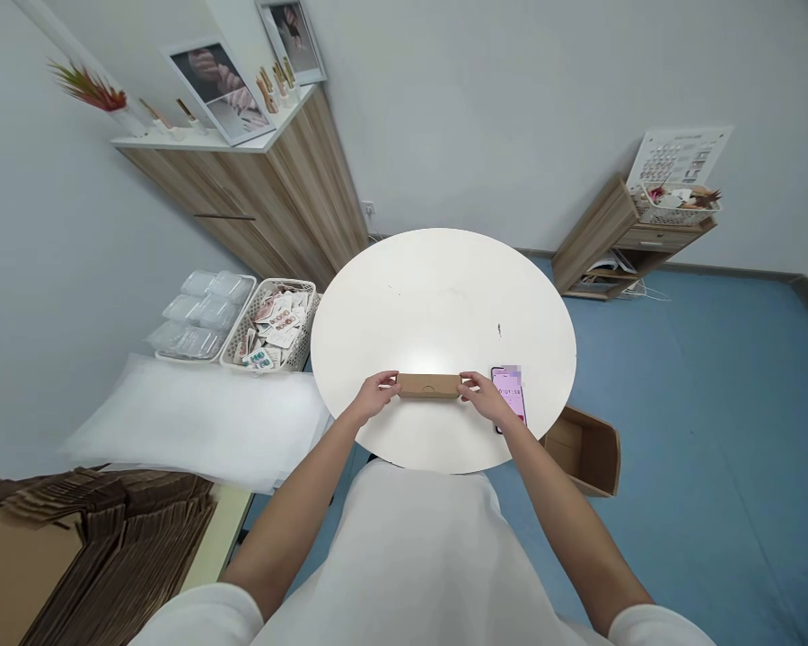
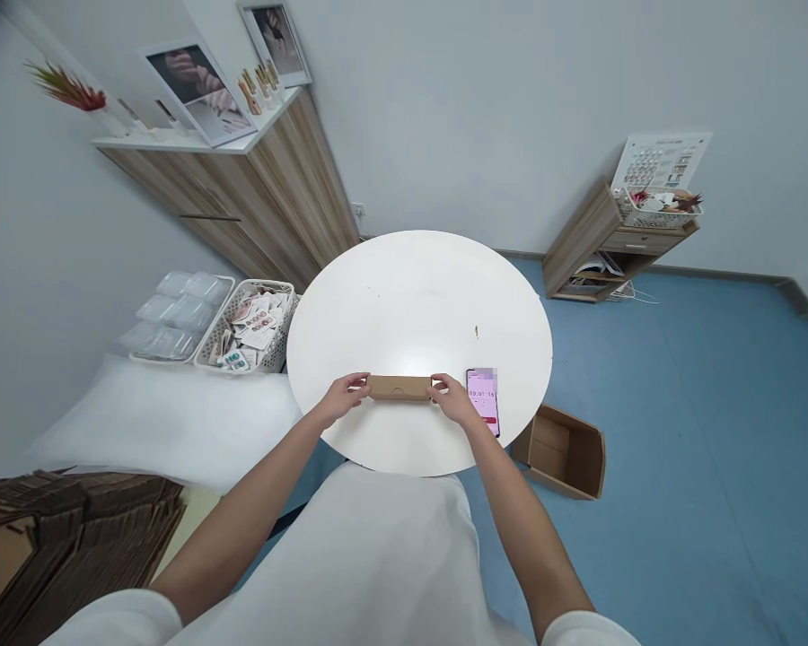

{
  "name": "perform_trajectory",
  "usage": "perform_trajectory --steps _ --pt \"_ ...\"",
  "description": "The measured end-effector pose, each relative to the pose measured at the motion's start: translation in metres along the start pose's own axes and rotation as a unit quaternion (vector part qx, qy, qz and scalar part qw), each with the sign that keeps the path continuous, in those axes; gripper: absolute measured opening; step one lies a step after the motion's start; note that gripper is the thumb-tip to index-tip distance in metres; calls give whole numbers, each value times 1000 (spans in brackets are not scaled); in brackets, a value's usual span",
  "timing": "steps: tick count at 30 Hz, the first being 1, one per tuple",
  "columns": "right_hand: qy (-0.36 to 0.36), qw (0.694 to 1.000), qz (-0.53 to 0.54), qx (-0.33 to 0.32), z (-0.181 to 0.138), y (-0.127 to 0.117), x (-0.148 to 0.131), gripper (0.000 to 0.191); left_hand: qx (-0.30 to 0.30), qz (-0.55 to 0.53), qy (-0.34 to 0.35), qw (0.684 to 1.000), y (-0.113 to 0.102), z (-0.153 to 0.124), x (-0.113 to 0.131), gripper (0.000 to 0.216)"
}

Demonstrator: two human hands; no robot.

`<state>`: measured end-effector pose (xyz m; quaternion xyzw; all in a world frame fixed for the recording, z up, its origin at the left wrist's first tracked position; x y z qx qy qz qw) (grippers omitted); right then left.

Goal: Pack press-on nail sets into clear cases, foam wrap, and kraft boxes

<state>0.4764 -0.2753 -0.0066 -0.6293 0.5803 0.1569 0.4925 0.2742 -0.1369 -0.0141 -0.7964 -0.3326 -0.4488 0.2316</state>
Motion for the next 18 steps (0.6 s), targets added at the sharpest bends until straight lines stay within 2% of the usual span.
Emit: perform_trajectory --steps 4,7,12,18 --pt "-4 997 -55 47 1 -3 -2 40 8 -1 21 1000 -1 2 1 47" --pt "-9 996 -71 58 -1 -2 -2 41 17 6 15 1000 -2 0 -1 48" --pt "-2 1000 4 31 -8 5 7 44 22 -28 -32 999 -2 -7 -9 47" --pt "54 994 91 -20 -13 15 24 46 38 -61 -111 991 -8 -10 -22 51"
Point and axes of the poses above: each hand's wrist, its own z-axis towards the middle knuckle, its own y-axis out of the palm, x = y × z, the point moved 10 cm from there along z, towards the middle knuckle, and after that the axes turned 10 degrees about -z, right-handed, at the moved point
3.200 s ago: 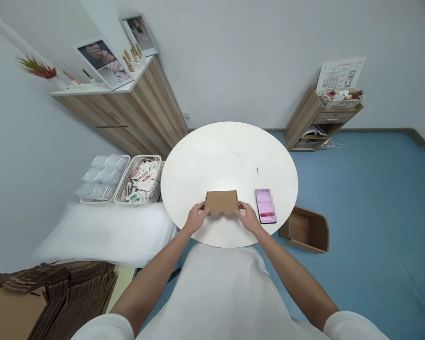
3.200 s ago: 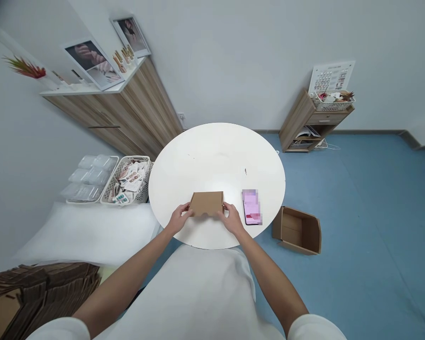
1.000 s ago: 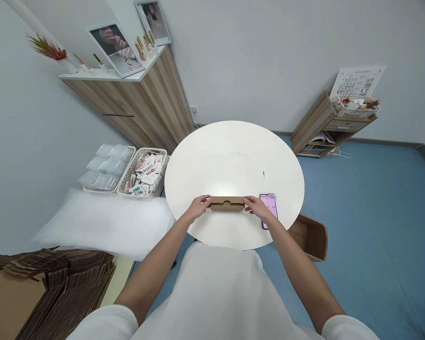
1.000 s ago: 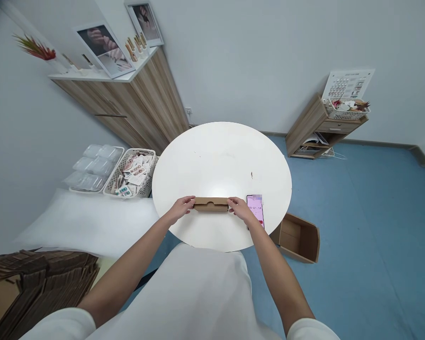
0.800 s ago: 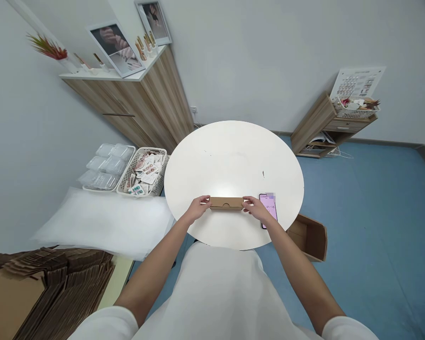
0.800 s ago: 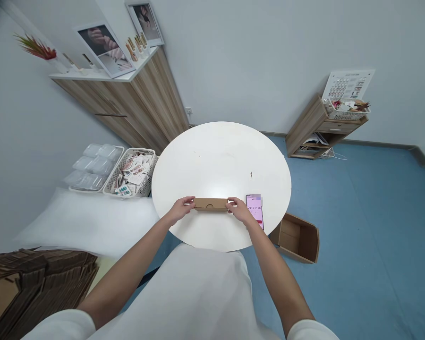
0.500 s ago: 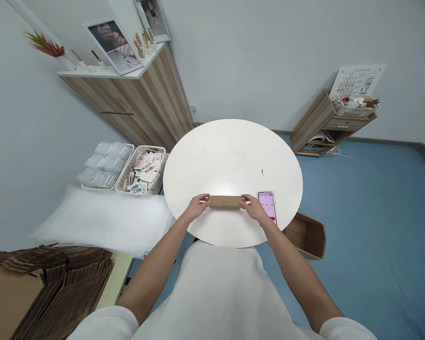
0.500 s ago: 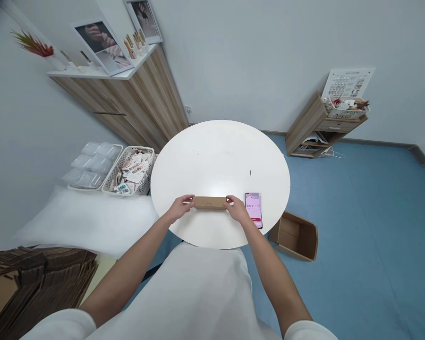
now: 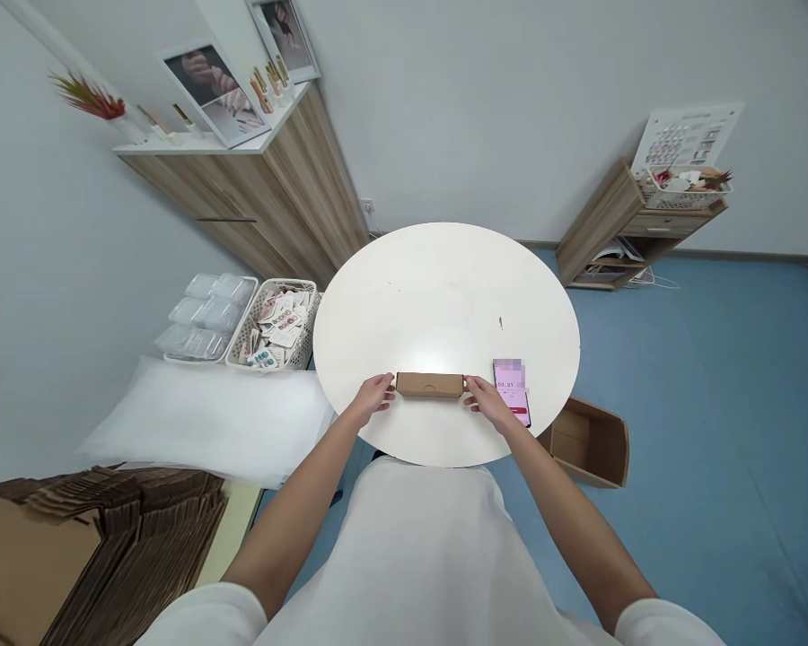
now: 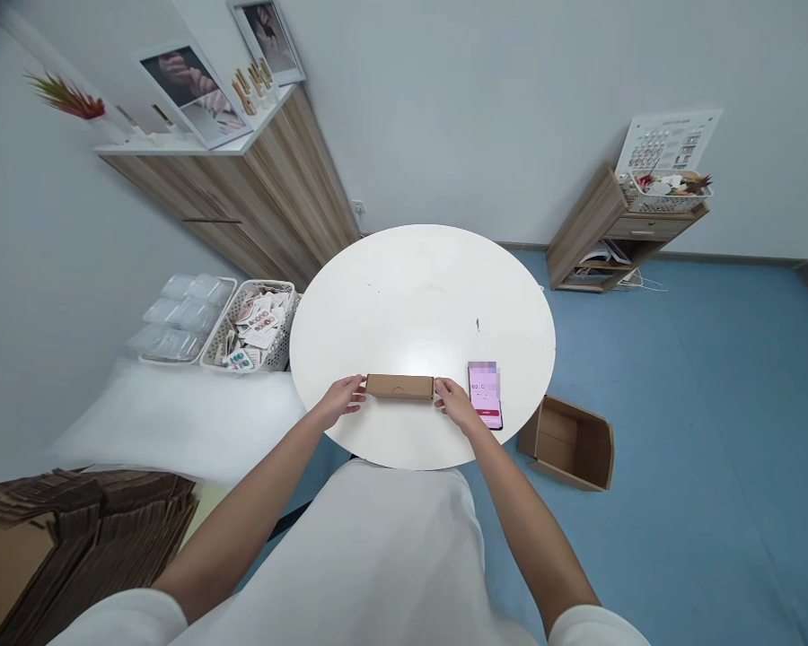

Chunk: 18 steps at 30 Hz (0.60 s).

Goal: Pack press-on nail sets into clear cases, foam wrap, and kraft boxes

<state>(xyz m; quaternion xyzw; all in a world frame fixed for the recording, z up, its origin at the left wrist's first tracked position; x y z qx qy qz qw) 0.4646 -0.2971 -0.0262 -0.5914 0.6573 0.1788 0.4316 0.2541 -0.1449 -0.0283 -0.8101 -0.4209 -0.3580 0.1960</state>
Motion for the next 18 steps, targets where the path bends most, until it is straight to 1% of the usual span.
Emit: perform_trajectory --steps 3,6,8,10,14,16,18 --pt "29 999 18 7 3 -2 8 50 12 -11 -40 999 -4 4 -5 55" --pt "74 996 42 15 9 -3 19 54 5 -10 -75 997 -1 9 -10 58" --pt "103 993 49 16 13 -2 25 56 1 -9 -90 996 2 12 -13 58" --pt "118 992 51 15 17 1 28 57 5 -20 -98 995 3 14 -15 58" --pt "117 991 63 6 18 5 25 55 -1 -61 -107 992 7 14 -19 53" --pt "101 992 77 -4 17 7 21 51 -12 -74 -99 992 8 13 -18 48" --pt "70 993 92 -7 16 6 14 45 -25 -77 -77 994 10 11 -14 42"
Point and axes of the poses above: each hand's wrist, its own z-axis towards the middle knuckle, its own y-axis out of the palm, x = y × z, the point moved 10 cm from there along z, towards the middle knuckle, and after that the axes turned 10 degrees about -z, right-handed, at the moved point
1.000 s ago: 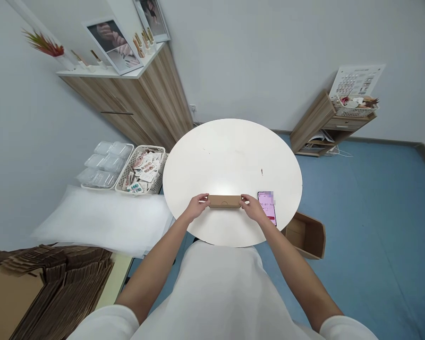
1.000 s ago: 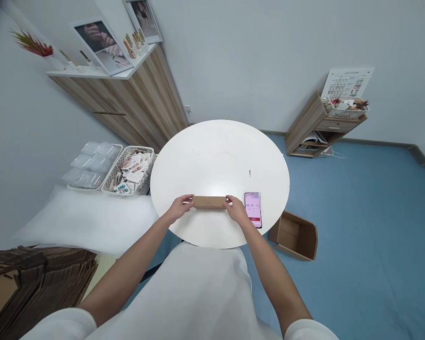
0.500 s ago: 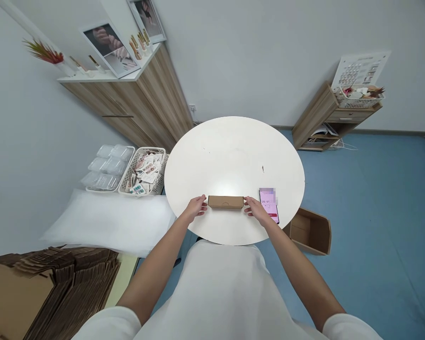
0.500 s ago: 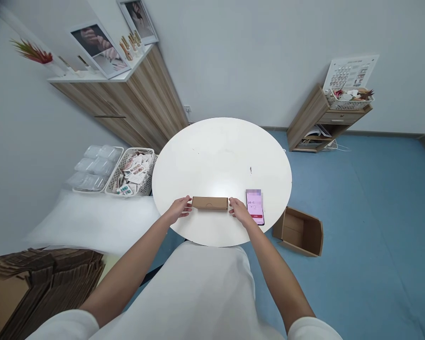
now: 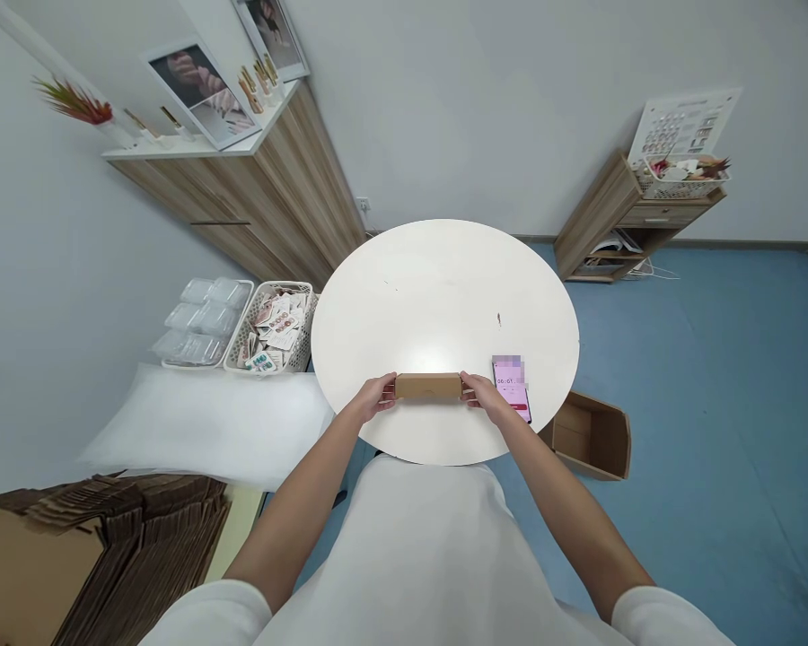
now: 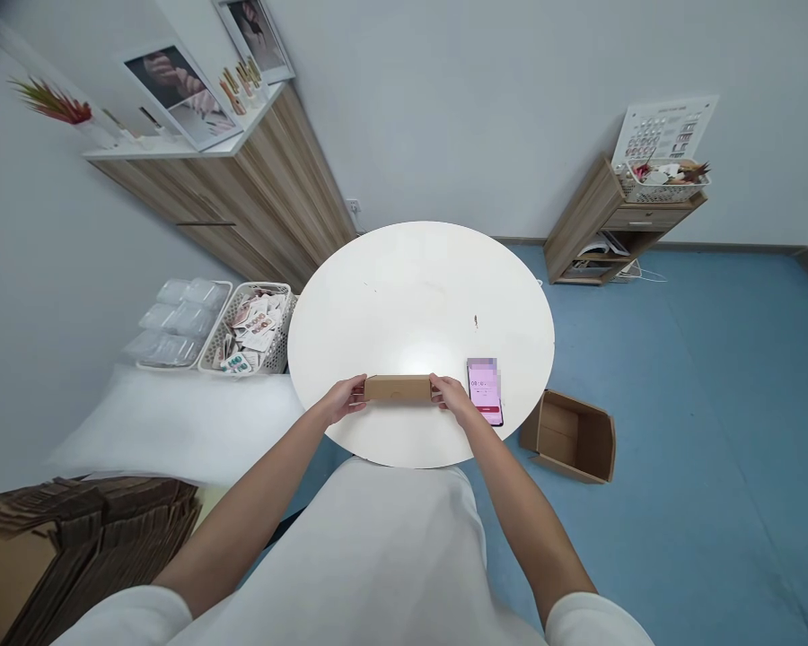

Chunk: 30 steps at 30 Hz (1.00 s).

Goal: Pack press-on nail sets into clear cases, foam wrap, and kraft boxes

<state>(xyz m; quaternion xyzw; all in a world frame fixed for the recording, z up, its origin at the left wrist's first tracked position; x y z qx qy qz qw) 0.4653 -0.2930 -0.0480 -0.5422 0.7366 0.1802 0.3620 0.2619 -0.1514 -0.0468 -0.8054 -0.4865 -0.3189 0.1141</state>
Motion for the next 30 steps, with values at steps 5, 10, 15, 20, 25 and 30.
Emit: perform_trajectory --steps 5,10,15,20,25,30 --pt "-57 998 3 33 -3 -6 -7 37 -3 50 58 997 6 -2 7 33" --pt "-89 994 13 67 -3 -7 -6 38 24 114 132 984 10 2 12 37" --pt "-106 991 13 78 -2 -1 0 42 16 150 172 973 20 8 10 36" --pt "-127 988 -12 89 3 1 4 52 19 157 188 969 25 11 12 39" --pt "-126 983 -30 131 6 -1 18 59 49 162 155 973 19 10 2 44" --pt "-137 971 -50 190 -12 -1 38 58 76 140 132 978 5 -1 -21 53"
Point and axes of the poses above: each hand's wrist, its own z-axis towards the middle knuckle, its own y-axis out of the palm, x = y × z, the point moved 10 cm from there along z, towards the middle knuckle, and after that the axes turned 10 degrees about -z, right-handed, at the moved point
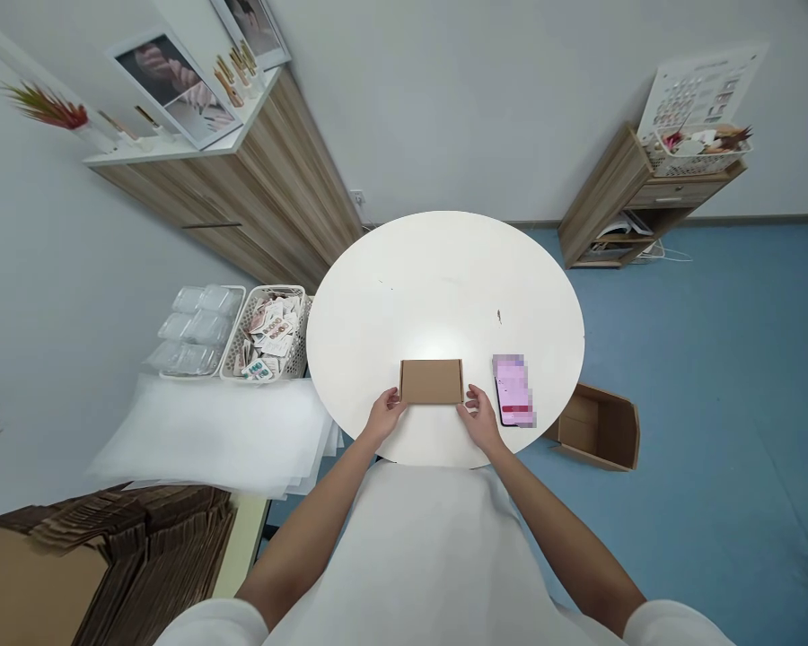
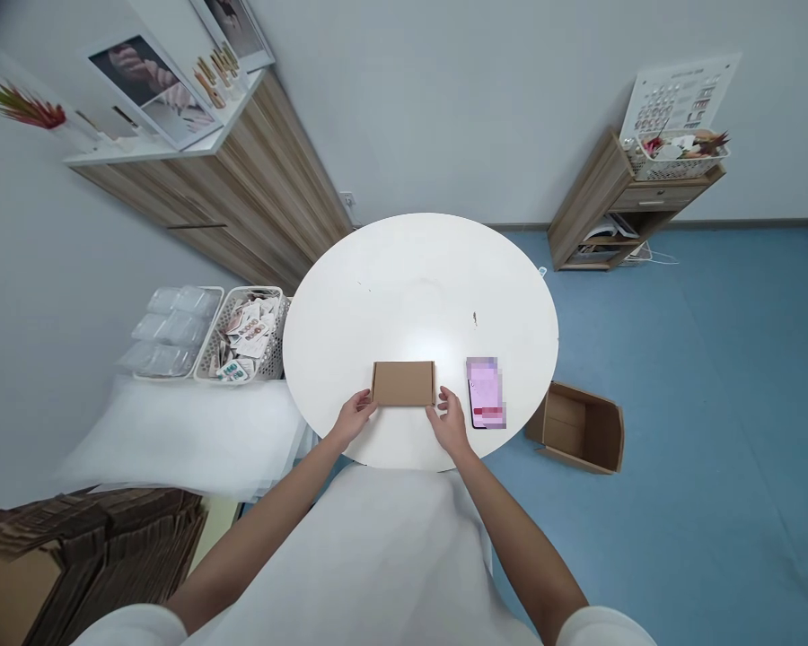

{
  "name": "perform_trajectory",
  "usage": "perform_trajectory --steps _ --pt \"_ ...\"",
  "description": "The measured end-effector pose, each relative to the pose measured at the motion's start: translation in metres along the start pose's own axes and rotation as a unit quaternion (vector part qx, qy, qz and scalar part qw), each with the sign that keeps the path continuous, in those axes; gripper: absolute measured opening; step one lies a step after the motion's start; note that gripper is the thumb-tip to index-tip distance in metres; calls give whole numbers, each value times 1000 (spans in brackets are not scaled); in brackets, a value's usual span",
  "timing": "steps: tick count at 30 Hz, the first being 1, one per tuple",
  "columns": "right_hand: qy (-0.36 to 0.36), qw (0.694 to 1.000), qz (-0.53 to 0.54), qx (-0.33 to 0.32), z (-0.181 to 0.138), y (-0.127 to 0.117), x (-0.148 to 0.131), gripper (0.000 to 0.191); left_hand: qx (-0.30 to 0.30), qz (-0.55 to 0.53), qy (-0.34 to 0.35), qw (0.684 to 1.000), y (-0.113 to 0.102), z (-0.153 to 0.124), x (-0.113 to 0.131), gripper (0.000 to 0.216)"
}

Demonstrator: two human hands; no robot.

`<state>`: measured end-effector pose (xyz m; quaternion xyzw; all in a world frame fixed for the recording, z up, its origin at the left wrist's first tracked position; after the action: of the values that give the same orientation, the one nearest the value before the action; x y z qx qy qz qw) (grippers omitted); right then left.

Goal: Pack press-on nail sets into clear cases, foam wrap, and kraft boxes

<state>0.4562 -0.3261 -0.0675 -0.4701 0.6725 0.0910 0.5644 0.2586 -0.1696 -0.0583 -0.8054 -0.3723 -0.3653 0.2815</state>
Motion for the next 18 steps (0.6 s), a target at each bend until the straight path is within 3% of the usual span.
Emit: perform_trajectory --steps 6,18 --pt "-5 1000 -9 -4 -17 0 3 54 11 -26 -25 999 -6 -16 -10 52" --pt "-18 1000 5 -23 -2 9 -21 46 35 -41 -7 999 3 -9 3 53"
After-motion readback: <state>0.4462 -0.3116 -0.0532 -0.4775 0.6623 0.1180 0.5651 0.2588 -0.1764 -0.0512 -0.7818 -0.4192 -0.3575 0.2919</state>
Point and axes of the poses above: each hand's wrist, its own z-axis towards the middle knuckle, its own y-axis out of the palm, x = y × z, the point moved 10 cm from there along z, towards the middle knuckle, and after that the axes turned 10 degrees about -z, right-handed, at the moved point
